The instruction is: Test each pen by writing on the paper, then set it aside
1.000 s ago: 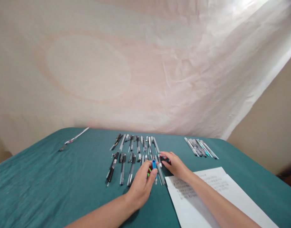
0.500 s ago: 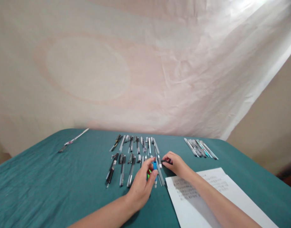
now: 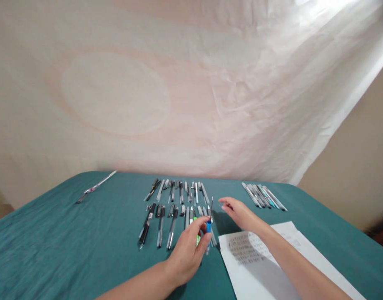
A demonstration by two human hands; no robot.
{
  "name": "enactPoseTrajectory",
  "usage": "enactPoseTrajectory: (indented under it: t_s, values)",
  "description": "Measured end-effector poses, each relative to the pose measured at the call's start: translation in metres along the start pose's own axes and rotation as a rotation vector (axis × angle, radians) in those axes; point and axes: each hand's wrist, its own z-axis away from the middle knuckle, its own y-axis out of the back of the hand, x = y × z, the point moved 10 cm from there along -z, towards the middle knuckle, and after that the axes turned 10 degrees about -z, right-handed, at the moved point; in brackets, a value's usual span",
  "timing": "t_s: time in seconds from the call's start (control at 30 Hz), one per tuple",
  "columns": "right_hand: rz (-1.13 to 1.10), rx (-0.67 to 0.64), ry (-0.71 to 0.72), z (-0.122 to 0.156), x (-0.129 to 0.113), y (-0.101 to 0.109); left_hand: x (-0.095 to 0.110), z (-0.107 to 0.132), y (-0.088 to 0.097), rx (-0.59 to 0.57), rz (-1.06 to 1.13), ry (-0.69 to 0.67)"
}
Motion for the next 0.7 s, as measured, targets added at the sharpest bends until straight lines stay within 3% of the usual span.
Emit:
enactPoseTrajectory:
  t_s: [0.07, 0.2, 0.37, 0.7]
  values:
    - [-0.094, 0.021, -0.014, 0.001, -0.013, 0.009, 0.002, 0.001, -0.001, -0.015, -0.022, -0.013]
    - [-0.548, 0.117, -0.099, 0.007, -0.042, 0.024, 0.003, 0.001, -0.003, -0.035, -0.061, -0.026]
    - [-0.911, 0.176, -0.122, 0.017, -0.073, 0.021, 0.006, 0.002, -0.005, -0.05, -0.101, -0.05]
    - [-0.966, 0.216, -0.146, 0.019, -0.074, 0.021, 0.009, 0.003, -0.006, -0.05, -0.091, -0.08]
